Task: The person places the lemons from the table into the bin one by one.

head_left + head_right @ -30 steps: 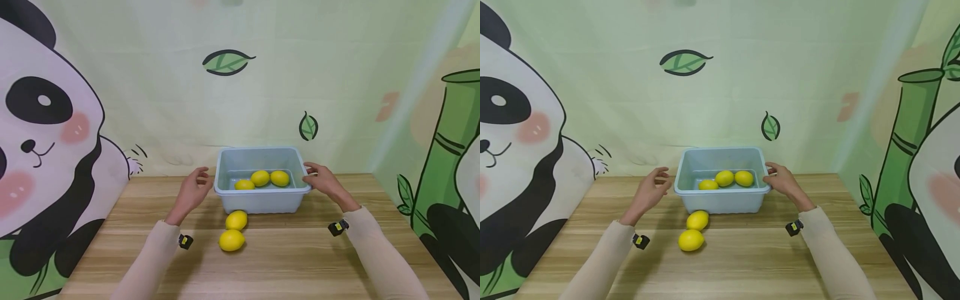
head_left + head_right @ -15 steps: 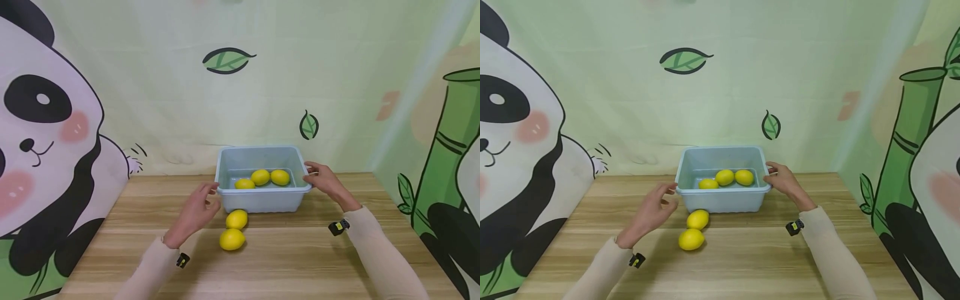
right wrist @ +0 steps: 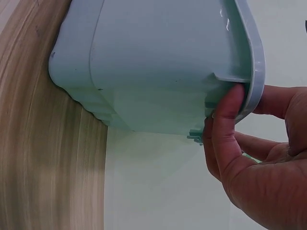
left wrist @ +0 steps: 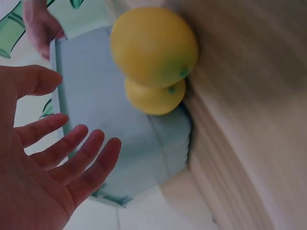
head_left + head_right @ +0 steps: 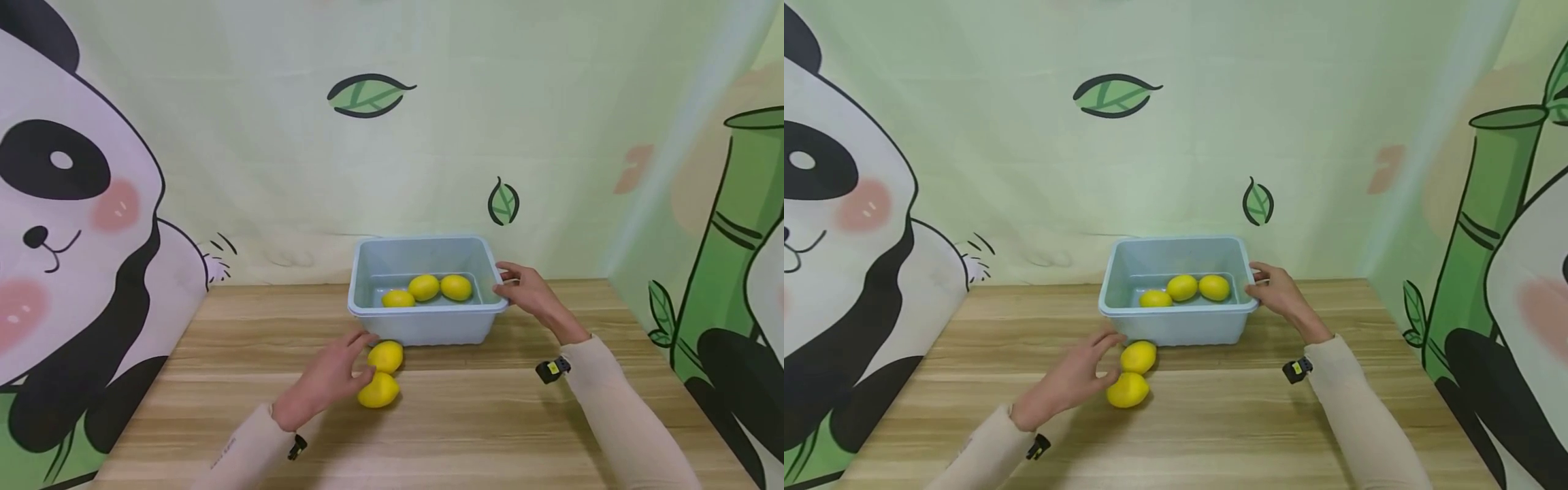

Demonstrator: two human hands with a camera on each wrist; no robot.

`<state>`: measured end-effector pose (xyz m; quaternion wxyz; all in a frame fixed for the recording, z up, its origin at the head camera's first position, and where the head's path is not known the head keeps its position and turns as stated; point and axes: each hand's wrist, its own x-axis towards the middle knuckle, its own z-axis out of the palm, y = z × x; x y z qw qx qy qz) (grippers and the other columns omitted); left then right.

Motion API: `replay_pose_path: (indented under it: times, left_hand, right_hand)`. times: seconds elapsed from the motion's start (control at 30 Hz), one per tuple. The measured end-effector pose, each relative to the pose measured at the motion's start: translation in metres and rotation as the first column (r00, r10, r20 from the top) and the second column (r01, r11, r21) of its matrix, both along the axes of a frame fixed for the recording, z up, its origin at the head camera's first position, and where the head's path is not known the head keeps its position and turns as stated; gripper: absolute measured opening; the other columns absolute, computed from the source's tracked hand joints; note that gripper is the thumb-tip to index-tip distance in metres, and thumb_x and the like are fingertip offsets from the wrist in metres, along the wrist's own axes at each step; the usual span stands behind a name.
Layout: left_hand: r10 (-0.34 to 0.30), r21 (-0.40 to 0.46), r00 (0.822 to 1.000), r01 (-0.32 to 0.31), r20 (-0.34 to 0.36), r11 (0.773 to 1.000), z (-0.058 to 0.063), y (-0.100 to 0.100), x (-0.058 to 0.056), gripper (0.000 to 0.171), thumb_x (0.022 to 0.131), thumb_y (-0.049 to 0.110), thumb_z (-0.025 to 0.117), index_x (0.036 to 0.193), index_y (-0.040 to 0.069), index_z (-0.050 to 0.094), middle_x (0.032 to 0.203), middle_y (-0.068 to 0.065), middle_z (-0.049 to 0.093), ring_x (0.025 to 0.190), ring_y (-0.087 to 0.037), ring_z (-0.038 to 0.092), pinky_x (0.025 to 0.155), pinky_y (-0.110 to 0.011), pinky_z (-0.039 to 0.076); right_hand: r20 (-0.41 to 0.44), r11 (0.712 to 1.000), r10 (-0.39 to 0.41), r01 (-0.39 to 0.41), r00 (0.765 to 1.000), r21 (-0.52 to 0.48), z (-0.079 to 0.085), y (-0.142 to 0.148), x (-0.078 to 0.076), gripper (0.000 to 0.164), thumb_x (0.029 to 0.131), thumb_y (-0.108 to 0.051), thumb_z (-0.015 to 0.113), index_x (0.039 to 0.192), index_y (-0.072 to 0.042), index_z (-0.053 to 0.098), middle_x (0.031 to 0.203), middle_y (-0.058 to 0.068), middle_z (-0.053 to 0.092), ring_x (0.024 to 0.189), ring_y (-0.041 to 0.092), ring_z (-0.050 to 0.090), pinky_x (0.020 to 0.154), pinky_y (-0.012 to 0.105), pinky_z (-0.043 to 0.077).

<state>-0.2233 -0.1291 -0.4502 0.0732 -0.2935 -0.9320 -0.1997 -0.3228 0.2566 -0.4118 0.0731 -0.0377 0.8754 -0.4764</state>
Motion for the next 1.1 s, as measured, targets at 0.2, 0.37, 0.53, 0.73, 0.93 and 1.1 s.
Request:
replay_pose_path:
  times: [0.2,0.37,0.53,0.73,0.93,1.1]
  left_hand:
    - [-0.033,-0.114,0.995,0.044,0.096,0.992,-0.009,0.006,0.008,0.055,0.088,0.032,0.070,0.137,0.014,0.054,0.140,-0.011,0.055,0.121,-0.029,0.058,0.100,-0.047,0.052]
    - [-0.099,-0.153,0.987,0.118,0.128,0.981,-0.019,0.010,0.011,0.056,0.086,0.034,0.072,0.136,0.015,0.056,0.141,-0.010,0.053,0.122,-0.028,0.057,0.101,-0.047,0.051]
    - [-0.153,-0.187,0.985,0.166,0.082,0.968,-0.029,0.013,0.012,0.053,0.084,0.033,0.074,0.132,0.014,0.059,0.133,-0.007,0.057,0.112,-0.025,0.059,0.092,-0.044,0.055]
    - [-0.146,-0.221,0.986,0.160,0.078,0.962,-0.036,0.015,0.015,0.053,0.081,0.035,0.077,0.128,0.017,0.062,0.121,-0.001,0.058,0.103,-0.018,0.057,0.087,-0.035,0.055]
    - [-0.138,-0.249,0.975,0.179,0.174,0.952,-0.042,0.018,0.018,0.051,0.081,0.036,0.077,0.127,0.019,0.060,0.130,-0.005,0.058,0.108,-0.019,0.060,0.084,-0.037,0.056]
    - [-0.141,-0.250,0.968,0.192,0.208,0.949,-0.045,0.021,0.021,0.047,0.082,0.031,0.078,0.123,0.020,0.060,0.132,-0.007,0.058,0.110,-0.019,0.060,0.080,-0.037,0.057]
  right_hand:
    - [0.004,1.000,-0.008,0.008,1.000,-0.001,0.002,0.000,0.001,0.065,0.096,-0.017,0.058,0.153,-0.004,0.030,0.142,0.027,0.046,0.120,0.037,0.055,0.086,0.032,0.059]
    - [0.008,1.000,-0.008,0.008,1.000,-0.007,0.002,0.000,0.000,0.065,0.096,-0.017,0.058,0.153,-0.004,0.031,0.143,0.027,0.045,0.120,0.037,0.055,0.086,0.032,0.058]
    - [0.012,1.000,-0.004,0.004,1.000,-0.008,0.001,0.000,0.000,0.064,0.096,-0.016,0.058,0.153,-0.004,0.030,0.143,0.026,0.045,0.120,0.036,0.055,0.085,0.030,0.058]
    - [0.006,1.000,-0.008,0.008,1.000,-0.005,-0.001,0.001,-0.001,0.065,0.096,-0.015,0.058,0.153,-0.004,0.030,0.141,0.026,0.046,0.120,0.035,0.055,0.081,0.026,0.057]
    - [0.009,1.000,-0.014,0.014,1.000,-0.011,-0.001,0.001,-0.001,0.065,0.095,-0.015,0.058,0.153,-0.004,0.030,0.140,0.026,0.045,0.121,0.036,0.054,0.081,0.026,0.057]
    - [0.014,1.000,-0.014,0.014,1.000,-0.018,-0.001,0.001,-0.001,0.066,0.095,-0.016,0.058,0.153,-0.004,0.030,0.141,0.026,0.045,0.121,0.036,0.054,0.080,0.026,0.058]
